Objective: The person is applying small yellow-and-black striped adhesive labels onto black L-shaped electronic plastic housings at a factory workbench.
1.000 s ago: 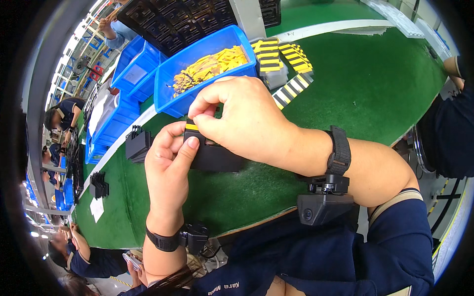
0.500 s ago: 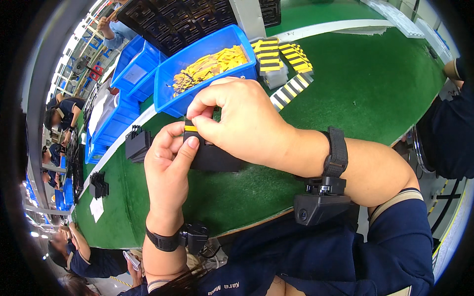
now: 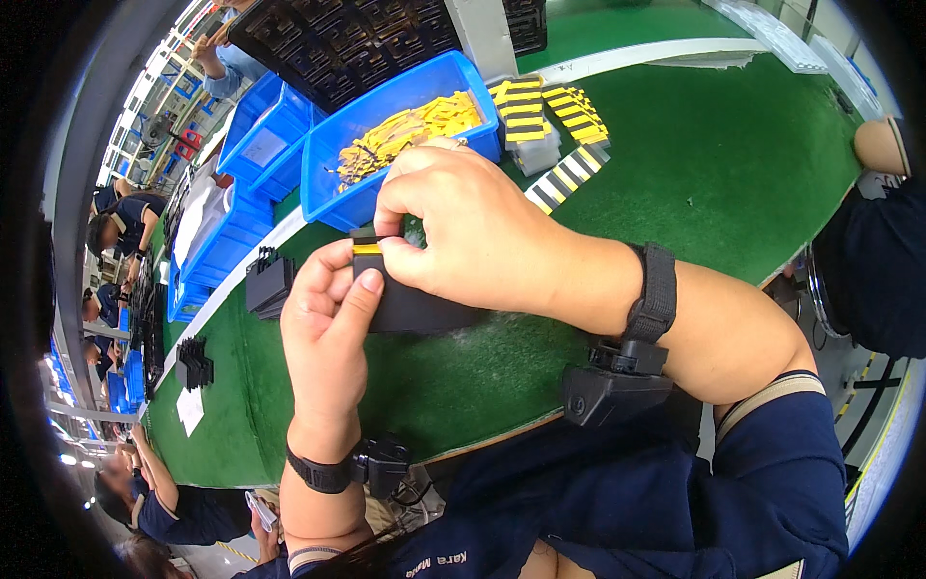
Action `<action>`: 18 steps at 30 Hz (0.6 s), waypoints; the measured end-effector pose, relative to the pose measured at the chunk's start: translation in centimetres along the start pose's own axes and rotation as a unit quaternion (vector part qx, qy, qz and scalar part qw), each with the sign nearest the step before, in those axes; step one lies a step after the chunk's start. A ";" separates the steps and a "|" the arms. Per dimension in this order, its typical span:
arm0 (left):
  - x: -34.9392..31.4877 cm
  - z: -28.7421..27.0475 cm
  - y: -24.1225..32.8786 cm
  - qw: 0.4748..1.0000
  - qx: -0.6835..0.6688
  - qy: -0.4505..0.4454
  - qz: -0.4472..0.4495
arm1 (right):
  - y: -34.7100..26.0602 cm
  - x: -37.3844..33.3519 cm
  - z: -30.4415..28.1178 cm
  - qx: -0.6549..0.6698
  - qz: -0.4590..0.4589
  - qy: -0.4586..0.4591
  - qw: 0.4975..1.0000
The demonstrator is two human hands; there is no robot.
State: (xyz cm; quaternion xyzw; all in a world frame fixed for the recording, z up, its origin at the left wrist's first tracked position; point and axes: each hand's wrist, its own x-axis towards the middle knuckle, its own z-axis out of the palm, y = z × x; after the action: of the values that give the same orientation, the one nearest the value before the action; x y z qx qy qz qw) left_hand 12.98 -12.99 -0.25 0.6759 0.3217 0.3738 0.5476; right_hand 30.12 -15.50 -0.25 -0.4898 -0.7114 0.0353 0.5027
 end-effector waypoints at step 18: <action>0.1 -0.3 0.6 0.998 -0.041 -0.019 -0.053 | 0.3 0.8 -1.0 -0.078 -0.178 0.043 0.980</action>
State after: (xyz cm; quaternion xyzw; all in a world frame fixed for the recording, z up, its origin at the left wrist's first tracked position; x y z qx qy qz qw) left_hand 12.83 -12.86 0.37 0.6421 0.3313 0.3435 0.5999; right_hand 31.02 -15.17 0.63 -0.3939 -0.7658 -0.1316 0.4911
